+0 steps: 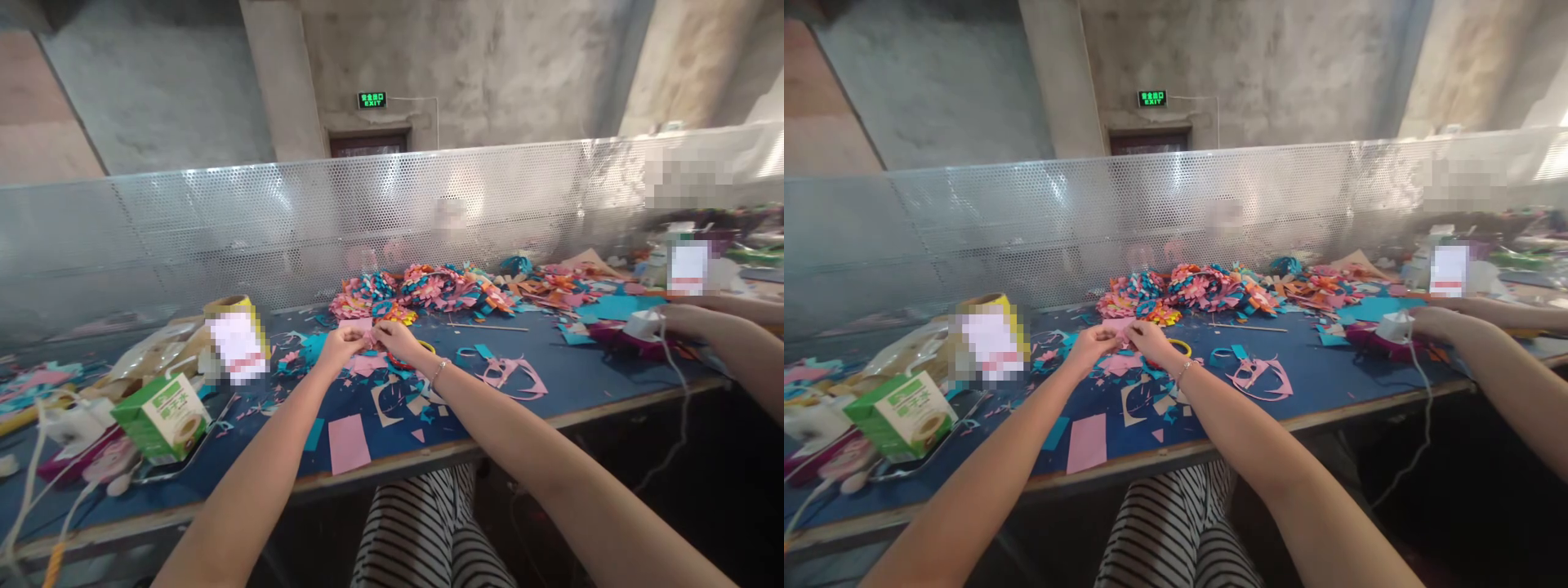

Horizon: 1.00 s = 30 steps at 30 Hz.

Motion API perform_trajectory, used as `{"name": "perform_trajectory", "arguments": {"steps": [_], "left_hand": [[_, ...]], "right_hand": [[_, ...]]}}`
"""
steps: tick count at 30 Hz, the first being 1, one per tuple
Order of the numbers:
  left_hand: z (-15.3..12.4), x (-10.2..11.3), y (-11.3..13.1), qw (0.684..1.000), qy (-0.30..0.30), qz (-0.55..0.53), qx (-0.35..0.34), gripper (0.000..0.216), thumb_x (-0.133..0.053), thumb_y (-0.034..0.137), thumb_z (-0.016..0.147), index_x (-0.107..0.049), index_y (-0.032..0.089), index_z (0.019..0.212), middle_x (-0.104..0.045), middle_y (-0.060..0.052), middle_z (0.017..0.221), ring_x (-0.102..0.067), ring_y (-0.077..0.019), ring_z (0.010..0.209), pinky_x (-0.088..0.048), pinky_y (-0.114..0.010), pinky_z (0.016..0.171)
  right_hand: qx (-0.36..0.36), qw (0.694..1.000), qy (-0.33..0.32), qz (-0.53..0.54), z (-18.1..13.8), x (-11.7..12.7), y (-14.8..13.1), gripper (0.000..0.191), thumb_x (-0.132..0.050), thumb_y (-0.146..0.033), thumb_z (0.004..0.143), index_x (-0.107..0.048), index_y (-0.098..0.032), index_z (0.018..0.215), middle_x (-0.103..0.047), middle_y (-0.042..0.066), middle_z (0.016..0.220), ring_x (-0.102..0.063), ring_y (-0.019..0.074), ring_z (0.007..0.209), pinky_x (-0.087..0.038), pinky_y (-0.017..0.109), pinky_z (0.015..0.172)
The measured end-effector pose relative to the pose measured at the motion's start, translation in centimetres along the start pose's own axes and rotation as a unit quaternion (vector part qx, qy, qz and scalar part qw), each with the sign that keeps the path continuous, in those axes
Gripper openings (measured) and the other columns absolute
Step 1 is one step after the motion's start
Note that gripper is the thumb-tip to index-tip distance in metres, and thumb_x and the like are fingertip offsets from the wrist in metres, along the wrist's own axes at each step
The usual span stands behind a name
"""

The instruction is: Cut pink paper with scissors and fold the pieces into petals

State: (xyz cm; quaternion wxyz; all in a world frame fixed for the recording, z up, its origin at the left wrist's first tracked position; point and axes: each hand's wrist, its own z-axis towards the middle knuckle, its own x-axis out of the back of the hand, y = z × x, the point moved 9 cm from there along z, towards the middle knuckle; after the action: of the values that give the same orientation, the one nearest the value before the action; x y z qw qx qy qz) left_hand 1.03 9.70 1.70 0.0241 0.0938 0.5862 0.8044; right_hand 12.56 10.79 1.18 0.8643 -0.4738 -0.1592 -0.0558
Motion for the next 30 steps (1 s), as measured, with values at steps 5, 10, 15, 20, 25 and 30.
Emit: {"name": "perform_trajectory", "arguments": {"steps": [5, 10, 15, 20, 25, 30], "left_hand": [[0.1, 0.3, -0.5, 0.999, 0.027, -0.032, 0.016, 0.024, -0.074, 0.026, 0.051, -0.057, 0.016, 0.065, -0.062, -0.001, 0.060, -0.060, -0.0151, 0.059, -0.049, -0.032, 0.066], [0.6, 1.9, -0.4, 0.994, 0.086, 0.071, -0.015, 0.020, -0.071, 0.027, 0.053, -0.058, 0.016, 0.062, -0.058, 0.000, 0.055, -0.055, -0.0134, 0.052, -0.046, -0.028, 0.057], [0.3, 1.8, 1.7, 0.978, 0.089, 0.153, -0.108, 0.017, -0.069, 0.028, 0.058, -0.064, 0.017, 0.070, -0.065, -0.004, 0.069, -0.060, -0.0167, 0.069, -0.047, -0.030, 0.069], [0.1, 0.1, 1.1, 0.995, 0.013, 0.063, -0.073, 0.027, -0.068, 0.035, 0.062, -0.065, 0.014, 0.079, -0.067, -0.006, 0.072, -0.061, -0.0176, 0.067, -0.049, -0.032, 0.067], [0.0, 0.6, 1.5, 0.993, 0.035, 0.070, -0.086, 0.024, -0.070, 0.034, 0.060, -0.064, 0.015, 0.073, -0.065, -0.003, 0.064, -0.060, -0.0167, 0.061, -0.049, -0.031, 0.064], [0.3, 0.9, 0.9, 0.996, 0.045, 0.045, -0.061, 0.022, -0.071, 0.031, 0.058, -0.063, 0.016, 0.071, -0.064, -0.002, 0.062, -0.061, -0.0167, 0.060, -0.050, -0.032, 0.063]], "right_hand": [[-0.006, 1.000, -0.001, 0.013, -0.2, -0.1, -0.3, 0.010, -0.046, -0.022, 0.071, -0.050, -0.017, 0.064, -0.054, -0.002, 0.054, -0.052, 0.0097, 0.051, -0.041, 0.020, 0.051], [-0.008, 0.999, 0.052, -0.007, -0.2, 0.9, -0.1, 0.005, -0.049, -0.021, 0.068, -0.053, -0.017, 0.068, -0.057, -0.002, 0.059, -0.055, 0.0113, 0.055, -0.042, 0.022, 0.054], [-0.009, 0.998, 0.054, 0.007, -0.1, 1.0, 0.2, 0.006, -0.051, -0.024, 0.068, -0.052, -0.018, 0.067, -0.056, -0.002, 0.058, -0.054, 0.0106, 0.054, -0.043, 0.022, 0.053], [0.004, 0.995, 0.011, 0.095, -0.2, 0.0, 0.0, 0.012, -0.053, -0.029, 0.069, -0.051, -0.017, 0.069, -0.054, -0.003, 0.056, -0.054, 0.0101, 0.053, -0.044, 0.021, 0.053], [0.016, 0.989, -0.011, 0.144, -0.7, -0.2, -1.1, 0.022, -0.054, -0.039, 0.071, -0.052, -0.017, 0.069, -0.055, -0.002, 0.060, -0.053, 0.0089, 0.055, -0.044, 0.021, 0.054], [0.005, 0.989, -0.005, 0.146, -0.8, -0.2, -1.2, 0.030, -0.060, -0.045, 0.067, -0.050, -0.017, 0.065, -0.050, -0.003, 0.055, -0.049, 0.0079, 0.051, -0.042, 0.021, 0.052]]}}
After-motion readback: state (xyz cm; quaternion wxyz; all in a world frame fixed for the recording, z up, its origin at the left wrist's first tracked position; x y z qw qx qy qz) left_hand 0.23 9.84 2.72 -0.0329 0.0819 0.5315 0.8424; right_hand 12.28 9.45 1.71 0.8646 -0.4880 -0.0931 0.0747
